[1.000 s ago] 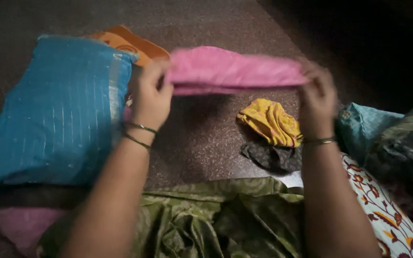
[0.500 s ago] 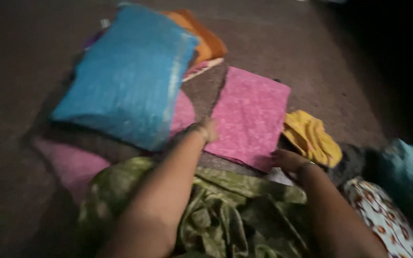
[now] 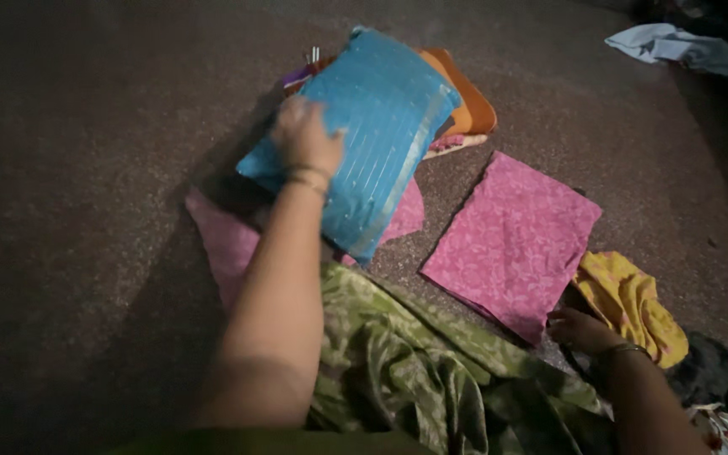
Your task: The person is folding a long piece of patterned fabric on the floor. They smooth and fold the fabric into a compact bundle, then set it aside. They then pick up a blue pillow and wrap it with a pink cloth, folding the cloth around the pillow.
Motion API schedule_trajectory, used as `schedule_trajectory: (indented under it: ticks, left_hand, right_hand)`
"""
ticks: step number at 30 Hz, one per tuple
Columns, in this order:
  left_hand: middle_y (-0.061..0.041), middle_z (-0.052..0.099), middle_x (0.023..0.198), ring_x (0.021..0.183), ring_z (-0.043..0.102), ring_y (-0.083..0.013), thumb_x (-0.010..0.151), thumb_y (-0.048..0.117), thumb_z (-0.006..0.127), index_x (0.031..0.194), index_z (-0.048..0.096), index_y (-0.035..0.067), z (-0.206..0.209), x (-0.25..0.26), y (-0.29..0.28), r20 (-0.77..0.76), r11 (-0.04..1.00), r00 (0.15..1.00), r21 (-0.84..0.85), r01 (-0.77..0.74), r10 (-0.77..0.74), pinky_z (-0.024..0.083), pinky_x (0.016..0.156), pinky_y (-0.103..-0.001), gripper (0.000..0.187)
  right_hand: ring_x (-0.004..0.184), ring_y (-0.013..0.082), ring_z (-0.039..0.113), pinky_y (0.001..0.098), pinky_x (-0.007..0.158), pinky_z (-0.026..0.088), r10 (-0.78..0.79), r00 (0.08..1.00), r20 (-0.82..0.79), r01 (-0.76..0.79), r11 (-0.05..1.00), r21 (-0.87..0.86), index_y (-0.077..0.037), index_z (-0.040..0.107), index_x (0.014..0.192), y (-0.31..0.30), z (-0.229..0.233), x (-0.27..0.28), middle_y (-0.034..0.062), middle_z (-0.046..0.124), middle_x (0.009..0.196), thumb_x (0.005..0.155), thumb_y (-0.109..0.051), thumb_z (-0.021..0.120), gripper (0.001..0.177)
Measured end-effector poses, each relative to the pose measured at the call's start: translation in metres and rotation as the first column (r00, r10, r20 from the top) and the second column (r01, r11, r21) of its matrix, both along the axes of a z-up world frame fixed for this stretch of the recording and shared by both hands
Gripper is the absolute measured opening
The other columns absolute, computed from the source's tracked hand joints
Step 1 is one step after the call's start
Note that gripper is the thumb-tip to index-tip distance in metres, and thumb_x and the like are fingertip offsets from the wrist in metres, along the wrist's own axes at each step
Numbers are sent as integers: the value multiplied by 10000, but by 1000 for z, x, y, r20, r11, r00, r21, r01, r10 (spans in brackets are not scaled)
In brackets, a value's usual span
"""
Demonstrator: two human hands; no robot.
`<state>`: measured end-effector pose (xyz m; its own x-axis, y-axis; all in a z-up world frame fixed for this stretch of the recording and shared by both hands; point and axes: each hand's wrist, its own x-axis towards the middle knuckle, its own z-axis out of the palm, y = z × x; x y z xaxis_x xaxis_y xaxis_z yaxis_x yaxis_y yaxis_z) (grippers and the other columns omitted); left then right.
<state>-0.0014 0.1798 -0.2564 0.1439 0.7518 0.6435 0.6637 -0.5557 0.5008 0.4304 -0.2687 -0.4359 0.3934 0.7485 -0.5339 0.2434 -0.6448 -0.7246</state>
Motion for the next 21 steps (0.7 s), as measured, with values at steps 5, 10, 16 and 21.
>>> schedule_trajectory:
  ticks: [5, 10, 16, 21]
  left_hand:
    - [-186, 571, 1410, 1305, 510, -444, 758, 588, 767, 1340, 568, 143, -1, -38, 10, -22, 837, 971, -503, -215, 236, 315, 1071, -670, 760]
    - [-213, 635, 1358, 1229, 630, -417, 789, 703, 686, 1397, 556, 98, 2, -35, 7, 0, 687, 995, -723, -72, 104, 490, 1040, -531, 867]
    - [-257, 646, 1358, 1233, 655, -380, 758, 712, 748, 1333, 625, -11, -49, 8, 8, 96, 506, 936, -820, 267, -338, 516, 1051, -420, 932]
    - [-281, 694, 1216, 1138, 684, -402, 797, 658, 718, 1165, 731, -1, -89, 82, -20, -43, 643, 853, -677, 358, -520, 535, 989, -431, 755]
  right_hand:
    - [875, 204, 667, 373, 757, 559, 62, 996, 67, -60, 998, -34, -60, 658, 1309, 4, 2, -14, 107, 766, 1044, 873, -133, 738, 449]
    - [933, 159, 707, 335, 826, 578, 152, 968, 200, -140, 987, -73, -85, 604, 1353, 7, 7, -17, 48, 791, 1059, 869, -113, 721, 499]
    - [923, 206, 735, 357, 829, 599, 157, 978, 137, -155, 988, -27, -61, 617, 1366, 12, -12, -8, 125, 806, 1049, 874, -58, 654, 494]
    - [952, 175, 731, 343, 848, 587, 103, 967, 235, -104, 995, -11, -72, 640, 1344, 13, -5, -6, 84, 805, 1083, 876, -124, 661, 471]
